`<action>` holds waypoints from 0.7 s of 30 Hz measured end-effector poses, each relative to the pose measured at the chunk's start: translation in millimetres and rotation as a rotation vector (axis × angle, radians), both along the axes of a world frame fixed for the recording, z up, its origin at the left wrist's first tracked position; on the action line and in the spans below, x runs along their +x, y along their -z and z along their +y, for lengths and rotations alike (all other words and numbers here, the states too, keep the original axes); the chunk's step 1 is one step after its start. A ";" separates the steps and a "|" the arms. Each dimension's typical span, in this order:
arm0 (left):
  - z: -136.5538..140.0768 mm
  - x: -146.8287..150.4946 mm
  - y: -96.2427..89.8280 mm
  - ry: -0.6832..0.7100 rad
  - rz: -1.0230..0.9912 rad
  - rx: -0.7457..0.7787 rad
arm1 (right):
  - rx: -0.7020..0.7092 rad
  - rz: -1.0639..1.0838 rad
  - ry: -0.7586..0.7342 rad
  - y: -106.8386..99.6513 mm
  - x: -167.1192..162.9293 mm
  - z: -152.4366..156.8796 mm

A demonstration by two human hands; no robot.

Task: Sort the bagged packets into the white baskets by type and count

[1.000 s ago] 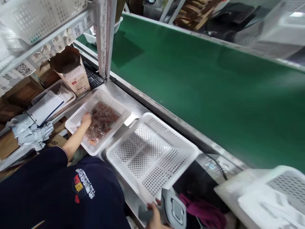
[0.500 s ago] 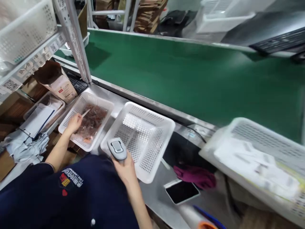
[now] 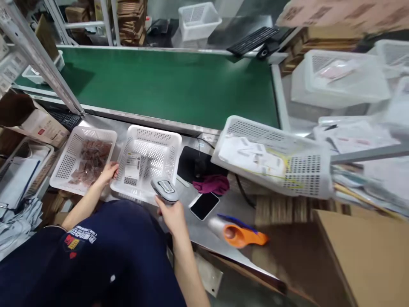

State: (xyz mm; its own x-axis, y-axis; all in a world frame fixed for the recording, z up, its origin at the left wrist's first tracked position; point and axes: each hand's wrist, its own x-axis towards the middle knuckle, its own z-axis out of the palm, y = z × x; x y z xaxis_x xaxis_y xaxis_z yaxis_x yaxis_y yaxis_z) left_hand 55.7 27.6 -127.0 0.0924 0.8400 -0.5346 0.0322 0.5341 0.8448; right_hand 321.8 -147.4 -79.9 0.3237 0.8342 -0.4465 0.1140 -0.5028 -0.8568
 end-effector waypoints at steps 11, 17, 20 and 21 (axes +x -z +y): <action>41.7 -97.9 10.2 0.377 1.306 0.012 | -0.471 -0.298 0.308 106.6 56.4 -42.8; 31.8 -102.9 16.6 0.427 1.359 0.193 | -0.420 -0.338 0.244 139.6 45.6 -9.3; 43.2 -123.9 2.3 0.357 1.219 0.261 | -0.394 -0.299 0.206 140.6 47.4 -2.6; 47.7 -133.6 -4.2 0.282 1.155 0.297 | -0.383 -0.281 0.192 137.8 50.2 -5.0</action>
State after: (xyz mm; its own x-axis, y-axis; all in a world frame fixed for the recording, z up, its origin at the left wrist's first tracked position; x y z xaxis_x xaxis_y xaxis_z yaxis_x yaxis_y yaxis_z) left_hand -78.0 75.3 -122.8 -0.1109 0.9705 -0.2140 0.9266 0.1788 0.3309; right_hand 371.9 -152.4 -217.7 0.6065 0.5414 -0.5823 0.1879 -0.8092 -0.5566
